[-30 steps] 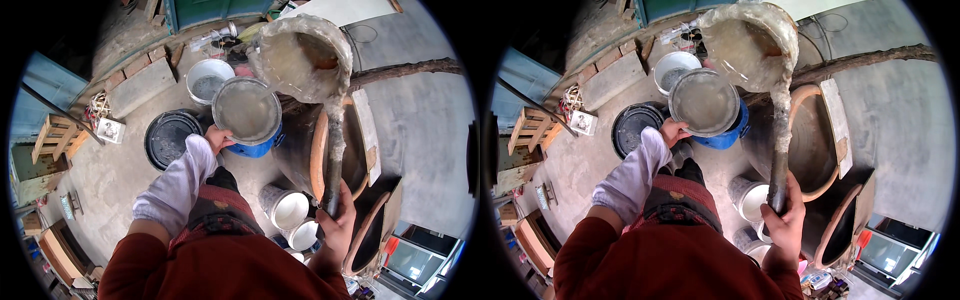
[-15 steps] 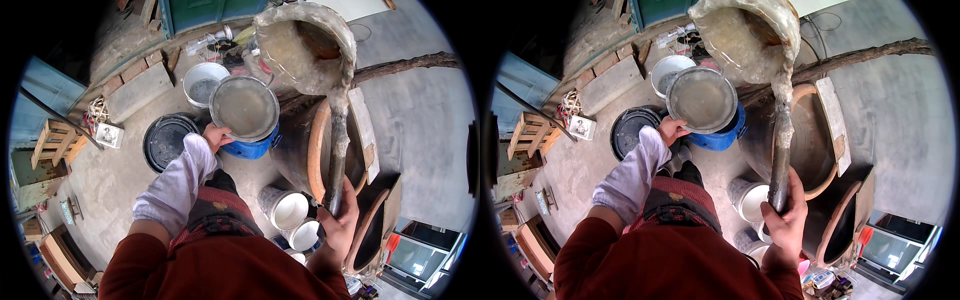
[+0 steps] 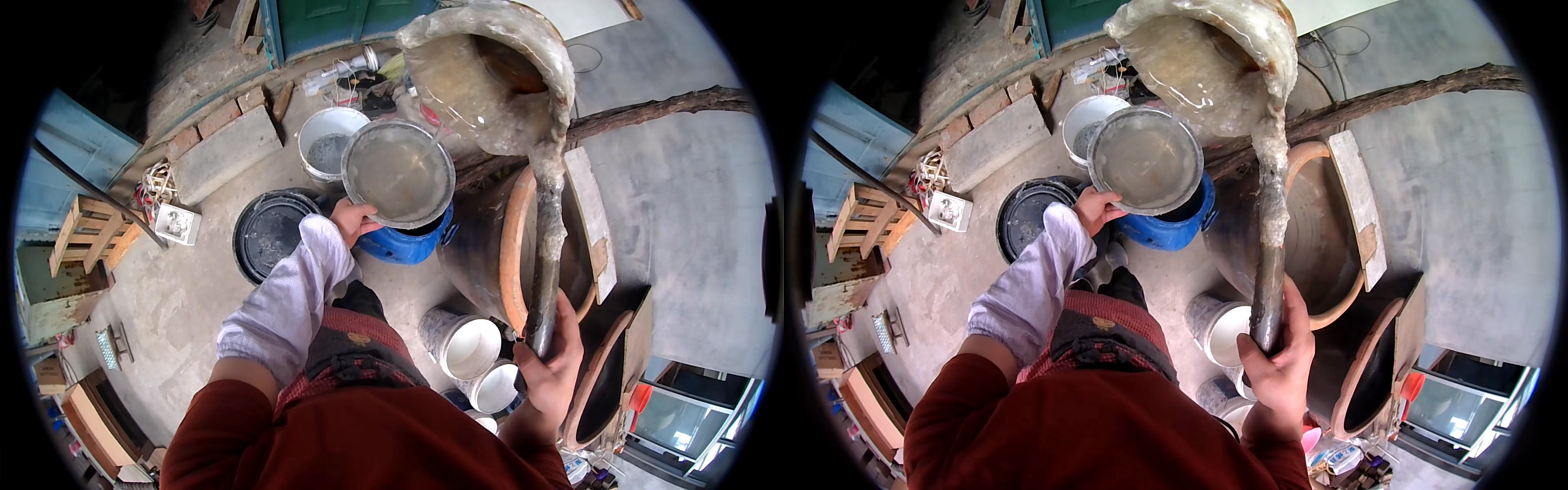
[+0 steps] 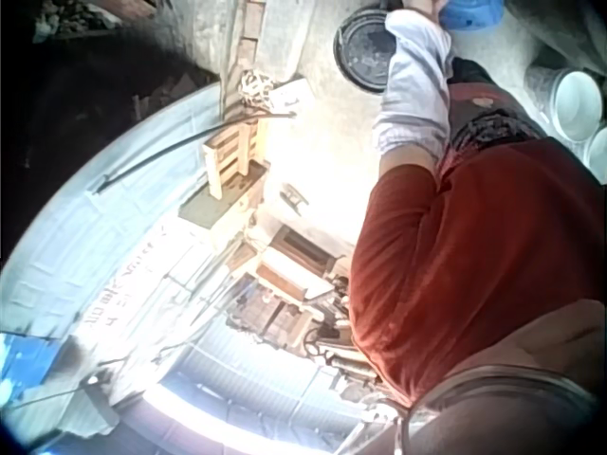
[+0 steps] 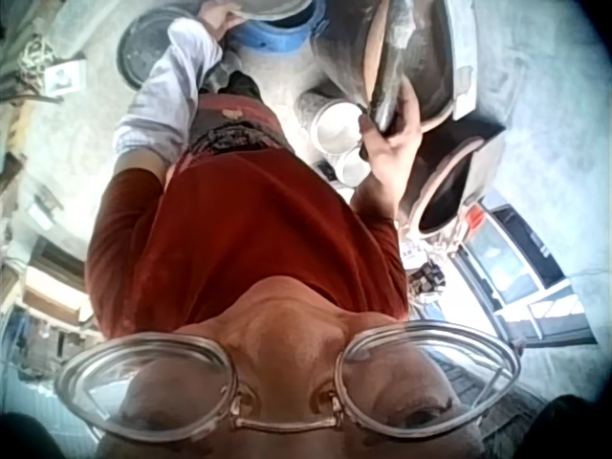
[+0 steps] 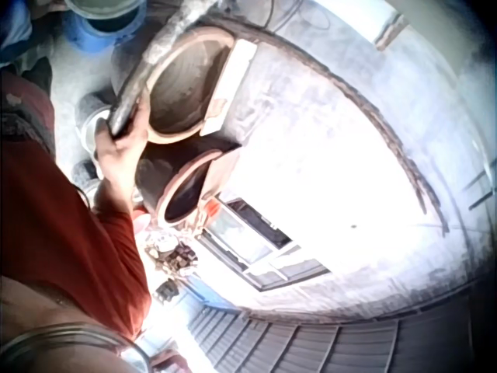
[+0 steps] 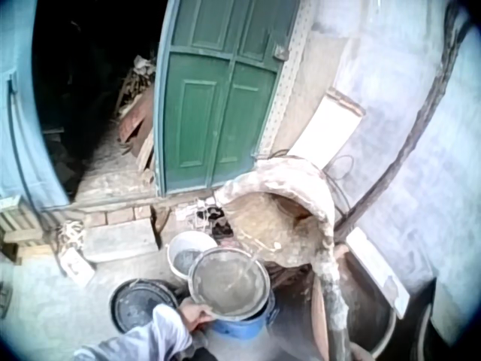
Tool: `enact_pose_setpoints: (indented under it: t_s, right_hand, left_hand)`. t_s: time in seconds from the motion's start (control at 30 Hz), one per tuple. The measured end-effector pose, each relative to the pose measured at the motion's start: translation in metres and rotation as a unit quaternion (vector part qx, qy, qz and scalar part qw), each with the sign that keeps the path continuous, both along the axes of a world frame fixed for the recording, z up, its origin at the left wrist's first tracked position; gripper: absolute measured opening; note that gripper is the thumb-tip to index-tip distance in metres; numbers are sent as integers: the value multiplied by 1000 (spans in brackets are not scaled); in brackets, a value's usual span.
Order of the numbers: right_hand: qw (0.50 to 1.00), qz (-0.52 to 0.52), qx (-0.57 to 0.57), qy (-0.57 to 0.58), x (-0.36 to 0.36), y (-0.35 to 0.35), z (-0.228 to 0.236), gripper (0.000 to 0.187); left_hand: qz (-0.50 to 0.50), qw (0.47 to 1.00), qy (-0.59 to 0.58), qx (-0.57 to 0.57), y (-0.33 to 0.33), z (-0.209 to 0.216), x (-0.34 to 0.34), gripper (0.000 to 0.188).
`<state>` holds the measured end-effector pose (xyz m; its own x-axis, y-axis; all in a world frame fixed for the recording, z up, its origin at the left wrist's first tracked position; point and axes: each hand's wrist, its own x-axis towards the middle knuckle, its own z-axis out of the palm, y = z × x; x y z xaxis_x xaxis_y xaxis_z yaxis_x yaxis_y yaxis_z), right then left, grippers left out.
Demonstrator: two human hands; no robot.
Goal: The person scoops a liquid from a bucket into a metal bowl, carries it to a worktable, and uses a brush to apply the liquid to the seams of brown paper bags. They fold and press the seams to adhere them, repeating the process on multiple bags.
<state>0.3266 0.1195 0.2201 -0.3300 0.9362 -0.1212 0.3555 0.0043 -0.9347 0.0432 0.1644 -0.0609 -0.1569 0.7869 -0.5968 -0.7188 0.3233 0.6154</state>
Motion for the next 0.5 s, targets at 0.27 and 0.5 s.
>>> enact_pose_setpoints:
  t_s: [0.27, 0.5]
  right_hand:
    - [1000, -5, 11, -5, -7, -5, 10, 74]
    - [999, -12, 46, 4, -10, -6, 16, 75]
  left_hand:
    - [8, 1000, 3, 1, 2, 8, -3, 31]
    - [8, 1000, -1, 9, 4, 9, -7, 33]
